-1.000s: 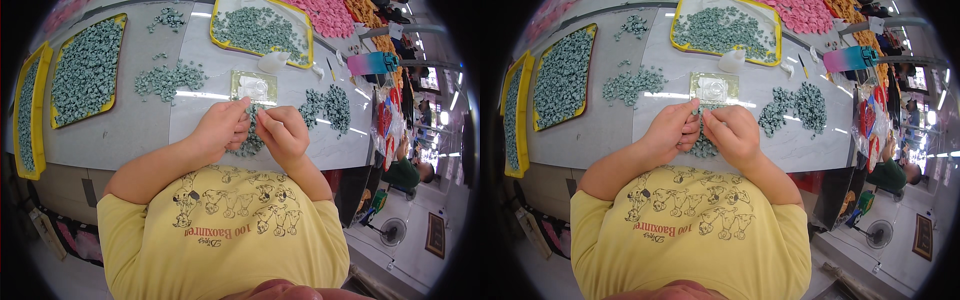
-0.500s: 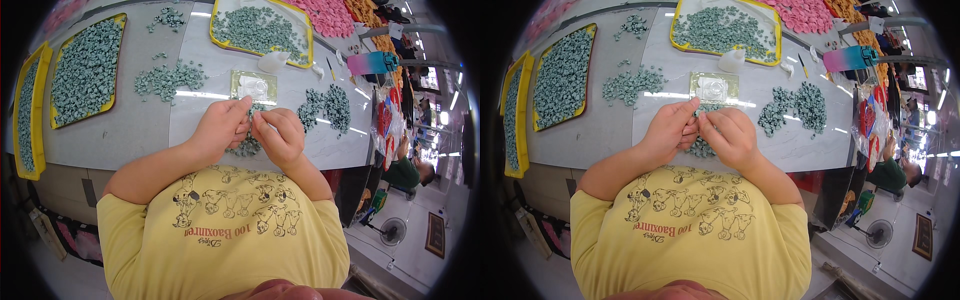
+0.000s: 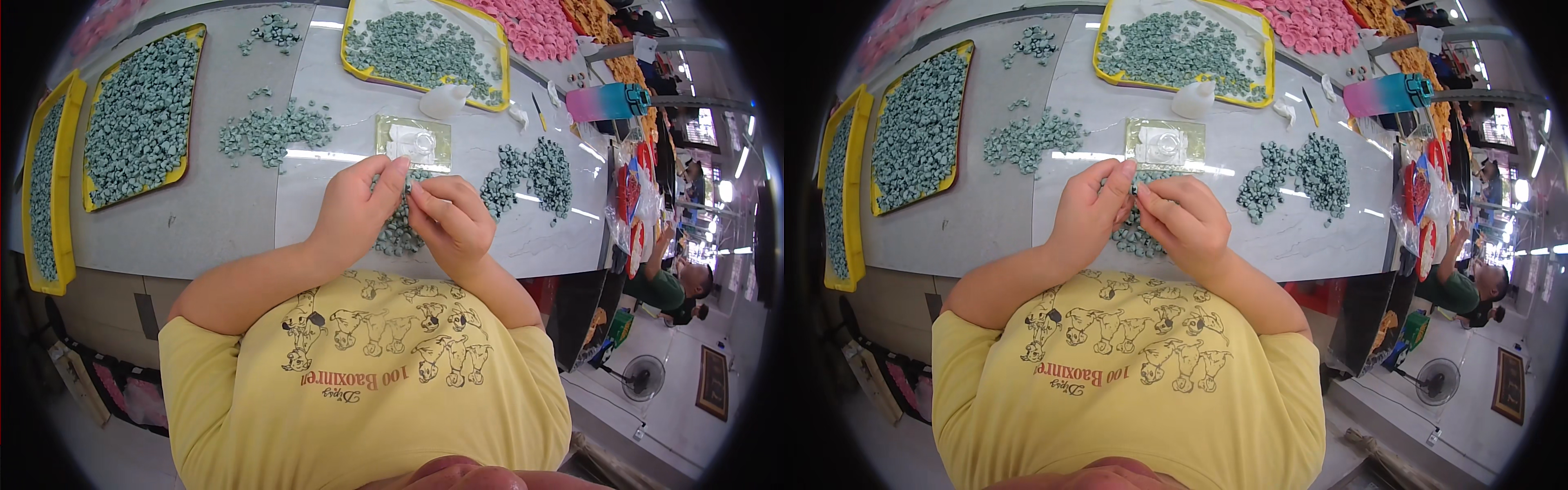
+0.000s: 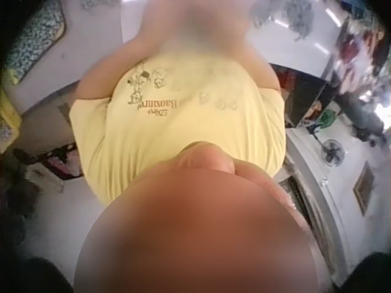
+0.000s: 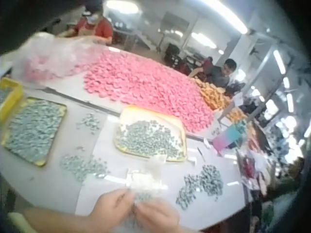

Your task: Sorting small green plastic components and placing them into small clear plastic bags.

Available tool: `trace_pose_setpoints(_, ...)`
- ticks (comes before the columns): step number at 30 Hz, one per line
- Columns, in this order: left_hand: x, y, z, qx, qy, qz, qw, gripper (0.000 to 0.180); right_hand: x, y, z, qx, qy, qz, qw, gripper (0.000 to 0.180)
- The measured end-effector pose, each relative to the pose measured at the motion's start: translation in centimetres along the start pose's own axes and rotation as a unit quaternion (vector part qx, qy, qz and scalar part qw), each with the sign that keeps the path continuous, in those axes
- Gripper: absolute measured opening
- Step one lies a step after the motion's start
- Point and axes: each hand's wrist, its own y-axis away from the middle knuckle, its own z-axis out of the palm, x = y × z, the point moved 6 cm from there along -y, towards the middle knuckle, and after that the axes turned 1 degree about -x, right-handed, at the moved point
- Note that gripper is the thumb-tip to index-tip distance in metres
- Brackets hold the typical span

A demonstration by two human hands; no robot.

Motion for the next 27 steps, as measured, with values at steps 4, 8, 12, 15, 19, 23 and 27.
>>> trace_pose_setpoints(4,-0.2,-0.1,-0.2,0.014,-0.044,0.047,0.998,0.035,0.0,0.2,0.4,0.006,-0.01,-0.011,1.0,0.026)
trace_pose_setpoints(8,-0.4,-0.2,-0.4,0.037,-0.056,0.049,0.997,0.035,0.1,0.4,0.8,0.021,-0.008,-0.015,1.0,0.026)
trace_pose_setpoints(12,-0.3,-0.2,-0.5,0.033,-0.066,0.048,0.996,0.035,0.5,0.6,1.0,0.032,-0.017,0.013,0.999,0.023)
trace_pose_setpoints(15,-0.1,-0.1,0.0,0.009,-0.016,0.019,1.0,0.037,1.1,0.8,0.9,0.051,-0.046,0.07,0.995,0.02)
trace_pose_setpoints(19,-0.4,0.0,0.5,-0.026,0.024,-0.038,0.999,0.038,2.0,1.4,0.6,0.043,-0.068,0.139,0.987,0.018)
trace_pose_setpoints(23,-0.7,0.0,1.3,-0.048,0.053,-0.056,0.996,0.037,2.8,2.0,-0.1,0.043,-0.088,0.184,0.978,0.018)
trace_pose_setpoints(27,-0.2,0.3,2.7,-0.062,0.074,-0.081,0.992,0.033,3.8,2.7,-1.5,0.055,-0.116,0.217,0.968,0.018)
